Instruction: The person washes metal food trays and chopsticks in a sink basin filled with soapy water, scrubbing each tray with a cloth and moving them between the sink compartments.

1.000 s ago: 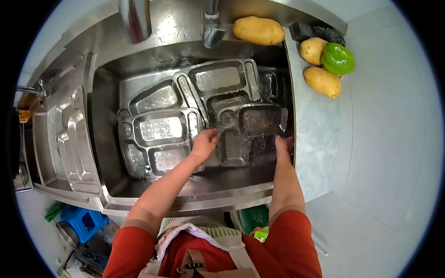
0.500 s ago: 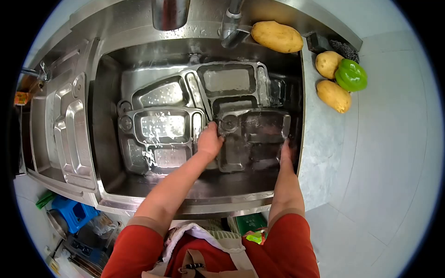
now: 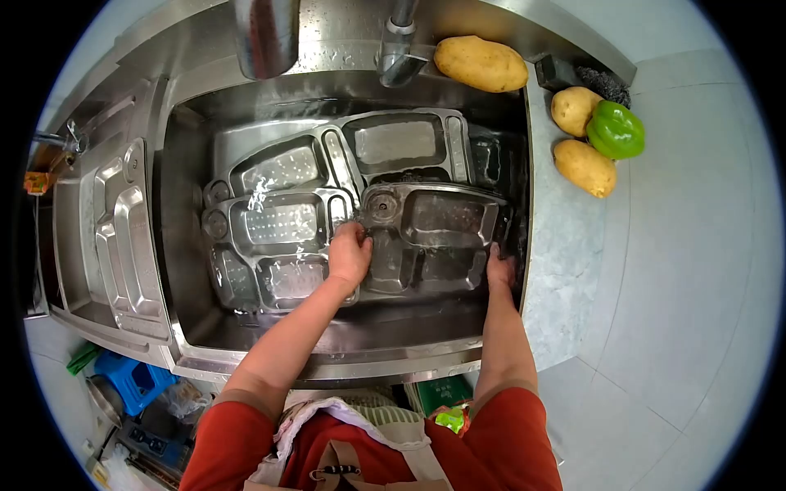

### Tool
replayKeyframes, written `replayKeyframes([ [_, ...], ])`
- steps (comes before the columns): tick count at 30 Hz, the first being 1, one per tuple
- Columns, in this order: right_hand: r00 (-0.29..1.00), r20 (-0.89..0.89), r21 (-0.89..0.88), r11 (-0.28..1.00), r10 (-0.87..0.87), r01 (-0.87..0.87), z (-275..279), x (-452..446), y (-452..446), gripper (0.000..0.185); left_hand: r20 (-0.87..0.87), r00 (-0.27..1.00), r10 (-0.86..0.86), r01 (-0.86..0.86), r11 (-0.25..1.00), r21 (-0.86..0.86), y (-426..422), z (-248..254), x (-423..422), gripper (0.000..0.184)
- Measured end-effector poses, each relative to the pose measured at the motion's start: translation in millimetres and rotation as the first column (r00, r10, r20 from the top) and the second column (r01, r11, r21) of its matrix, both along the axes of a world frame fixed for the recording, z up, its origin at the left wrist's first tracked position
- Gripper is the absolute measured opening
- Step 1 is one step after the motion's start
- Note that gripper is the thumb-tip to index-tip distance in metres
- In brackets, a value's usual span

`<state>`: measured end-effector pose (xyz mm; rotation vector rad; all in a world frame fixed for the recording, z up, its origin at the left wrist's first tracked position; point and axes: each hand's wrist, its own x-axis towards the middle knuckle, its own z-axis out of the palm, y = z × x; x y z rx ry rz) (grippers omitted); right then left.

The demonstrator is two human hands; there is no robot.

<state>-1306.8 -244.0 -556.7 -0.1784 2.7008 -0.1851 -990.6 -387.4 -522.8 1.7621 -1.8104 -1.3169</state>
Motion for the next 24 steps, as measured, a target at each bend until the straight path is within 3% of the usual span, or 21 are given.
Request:
replayKeyframes([
  [3, 0.997, -0.051, 0.063, 0.996, 0.063, -0.060, -29, -19, 15, 0.084, -0.019, 0.998, 0.057, -0.058, 0.997, -0.060, -1, 12, -8, 0.034],
  [5, 0.992, -0.074, 0.099, 0.991, 0.103, -0.095, -37, -24, 19, 0.083, 0.008, 0.998, 0.063, -0.057, 0.943, -0.328, -5, 15, -8, 0.034],
  [7, 0.999, 0.000, 0.191, 0.981, 0.047, -0.047, -24, -19, 13, 0.080, 0.039, 0.998, 0.055, -0.038, 0.935, -0.352, -11, 13, -8, 0.031],
  [9, 0.998, -0.024, 0.148, 0.987, 0.064, -0.060, -44, -28, 22, 0.077, 0.002, 0.999, 0.049, -0.047, 0.973, -0.227, -15, 11, -9, 0.024],
  [14, 0.999, 0.026, 0.152, 0.988, 0.026, -0.030, -53, -32, 24, 0.070, 0.006, 0.996, 0.092, -0.090, 0.985, -0.150, -21, 6, -14, 0.016],
  [16, 0.998, -0.058, 0.129, 0.991, 0.038, -0.030, -55, -26, 21, 0.069, -0.021, 0.991, 0.129, -0.130, 0.988, -0.080, -22, 5, -16, 0.018],
  [19, 0.998, -0.012, 0.101, 0.992, -0.068, 0.069, -42, -18, 10, 0.071, 0.040, 0.983, 0.178, -0.167, 0.967, -0.194, -21, 2, -25, 0.018],
  [20, 0.998, -0.012, 0.101, 0.993, -0.066, 0.067, -38, -16, 8, 0.071, 0.006, 0.989, 0.147, -0.146, 0.986, -0.083, -25, 6, -24, 0.022],
  [23, 0.995, 0.070, 0.089, 0.994, -0.065, 0.058, -14, -5, -2, 0.077, -0.021, 0.990, 0.139, -0.139, 0.990, 0.015, -29, 17, -25, 0.023],
  [24, 0.985, 0.087, 0.033, 0.988, -0.151, 0.149, 9, 14, -16, 0.080, -0.041, 0.986, 0.163, -0.161, 0.985, 0.057, -29, 15, -25, 0.024],
])
